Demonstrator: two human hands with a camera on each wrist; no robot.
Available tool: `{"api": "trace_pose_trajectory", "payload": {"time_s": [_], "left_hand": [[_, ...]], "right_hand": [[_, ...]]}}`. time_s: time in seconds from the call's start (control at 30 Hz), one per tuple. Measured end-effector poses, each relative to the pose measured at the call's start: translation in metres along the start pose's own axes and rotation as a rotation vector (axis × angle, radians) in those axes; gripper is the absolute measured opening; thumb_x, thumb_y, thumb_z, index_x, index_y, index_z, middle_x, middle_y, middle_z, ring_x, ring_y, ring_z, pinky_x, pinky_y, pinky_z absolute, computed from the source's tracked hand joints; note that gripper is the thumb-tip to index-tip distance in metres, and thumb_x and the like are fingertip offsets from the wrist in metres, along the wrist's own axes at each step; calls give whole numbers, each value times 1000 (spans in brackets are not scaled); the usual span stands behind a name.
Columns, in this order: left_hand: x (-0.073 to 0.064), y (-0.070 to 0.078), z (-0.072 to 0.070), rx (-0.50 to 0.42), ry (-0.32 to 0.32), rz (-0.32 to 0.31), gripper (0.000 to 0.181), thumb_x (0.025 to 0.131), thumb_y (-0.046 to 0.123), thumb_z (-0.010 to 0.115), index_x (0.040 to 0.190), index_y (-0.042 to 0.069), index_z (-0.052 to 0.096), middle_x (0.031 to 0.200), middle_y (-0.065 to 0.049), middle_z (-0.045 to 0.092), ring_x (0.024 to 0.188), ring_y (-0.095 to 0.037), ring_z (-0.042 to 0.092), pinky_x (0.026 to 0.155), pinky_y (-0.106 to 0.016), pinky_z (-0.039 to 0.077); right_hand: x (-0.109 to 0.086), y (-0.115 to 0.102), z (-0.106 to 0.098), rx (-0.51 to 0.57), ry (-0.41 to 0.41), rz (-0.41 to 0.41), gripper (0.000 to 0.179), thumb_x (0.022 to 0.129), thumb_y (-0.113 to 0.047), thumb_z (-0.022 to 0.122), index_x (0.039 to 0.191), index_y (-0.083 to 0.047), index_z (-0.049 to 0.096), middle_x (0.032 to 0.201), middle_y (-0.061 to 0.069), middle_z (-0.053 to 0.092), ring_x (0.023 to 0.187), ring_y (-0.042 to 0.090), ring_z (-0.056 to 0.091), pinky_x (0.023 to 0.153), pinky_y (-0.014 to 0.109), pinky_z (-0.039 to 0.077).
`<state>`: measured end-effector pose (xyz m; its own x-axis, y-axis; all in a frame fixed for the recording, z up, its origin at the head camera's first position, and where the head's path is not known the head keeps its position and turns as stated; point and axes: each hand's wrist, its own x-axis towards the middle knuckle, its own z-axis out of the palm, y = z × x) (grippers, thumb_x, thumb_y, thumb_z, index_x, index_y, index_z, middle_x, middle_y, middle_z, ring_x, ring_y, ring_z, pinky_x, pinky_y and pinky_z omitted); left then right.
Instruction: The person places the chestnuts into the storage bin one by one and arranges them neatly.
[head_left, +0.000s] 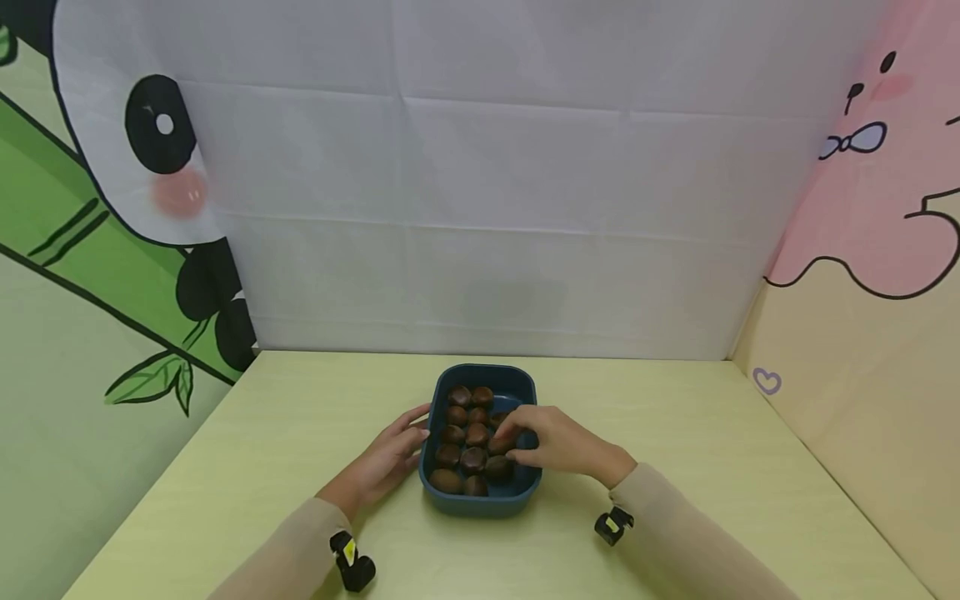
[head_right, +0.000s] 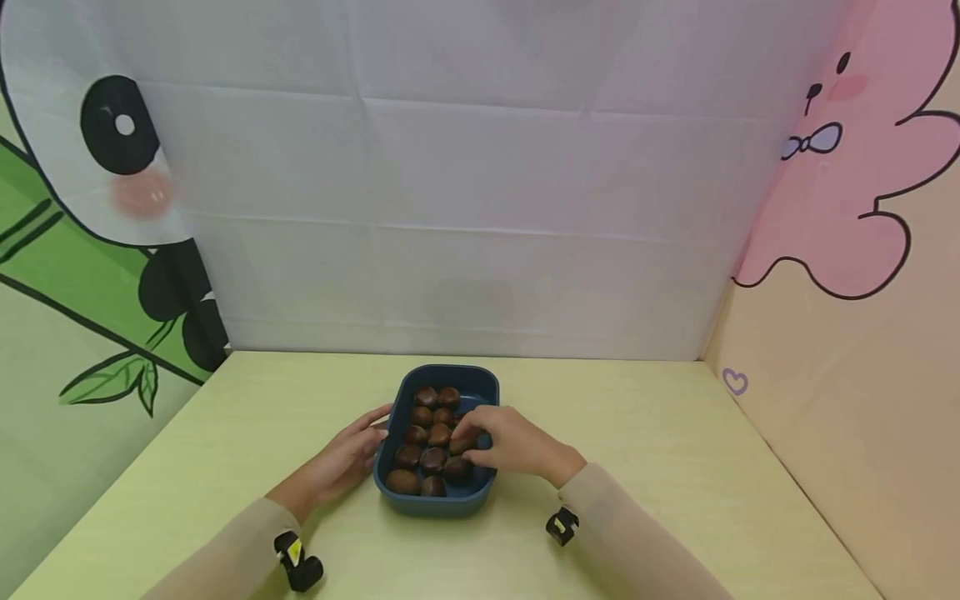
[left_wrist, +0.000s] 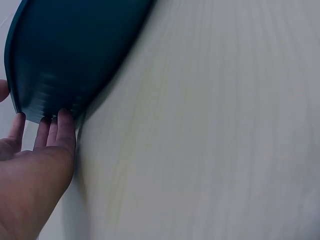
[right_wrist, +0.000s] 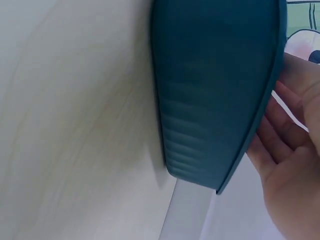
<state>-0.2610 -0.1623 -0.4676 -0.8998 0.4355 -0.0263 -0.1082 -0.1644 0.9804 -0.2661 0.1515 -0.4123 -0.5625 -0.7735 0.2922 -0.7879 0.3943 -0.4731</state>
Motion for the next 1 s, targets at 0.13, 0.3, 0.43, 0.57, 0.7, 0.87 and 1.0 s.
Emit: {"api": "trace_pose_trajectory", "payload": {"time_s": [0.13,0.3,0.43,0.57,0.7,0.87,1.0], "left_hand": [[-1,0,0,-3,-2,-4,61,105,13,45,159,6,17,158,-25,27,139,-31,38,110,-41,35],[-1,1,1,4,-2,-7,61,105,13,44,159,6,17,159,-25,27,140,-32,38,111,-43,34],[-1,2,2,17,-3,-12,59,105,11,41,159,6,17,158,-26,27,140,-33,37,112,-46,32],[0,5,3,26,-15,-22,60,105,11,41,159,5,16,158,-27,27,140,-34,37,112,-47,32],[2,9,2,42,-31,-33,63,103,9,43,158,4,14,158,-28,23,141,-36,35,112,-47,33],[4,13,-2,125,-26,-51,62,103,8,44,158,3,17,157,-29,25,139,-39,37,112,-49,34],[4,18,-4,209,-11,-57,61,102,10,48,157,3,22,153,-30,32,136,-39,42,110,-50,37]], "right_hand": [[-6,1,-9,-15,33,16,27,92,-10,73,118,-7,67,111,0,66,98,17,63,80,38,54],[-16,2,-23,-49,68,54,28,91,-12,74,118,-9,68,110,-5,65,98,14,62,84,33,53],[-26,5,-31,-60,79,84,28,91,-12,75,118,-10,68,111,-4,66,100,19,63,87,36,53],[-38,10,-39,-64,83,127,28,91,-11,74,118,-8,68,111,-3,66,100,22,64,88,42,53],[-51,17,-44,-73,92,163,28,90,-11,74,117,-10,68,111,-3,67,100,24,64,88,45,53],[-67,27,-47,-75,87,204,26,92,-11,73,117,-12,68,112,4,68,100,22,64,88,45,52],[-78,30,-48,-70,88,230,25,93,-11,71,118,-10,67,113,6,68,99,24,65,88,44,52]]}}
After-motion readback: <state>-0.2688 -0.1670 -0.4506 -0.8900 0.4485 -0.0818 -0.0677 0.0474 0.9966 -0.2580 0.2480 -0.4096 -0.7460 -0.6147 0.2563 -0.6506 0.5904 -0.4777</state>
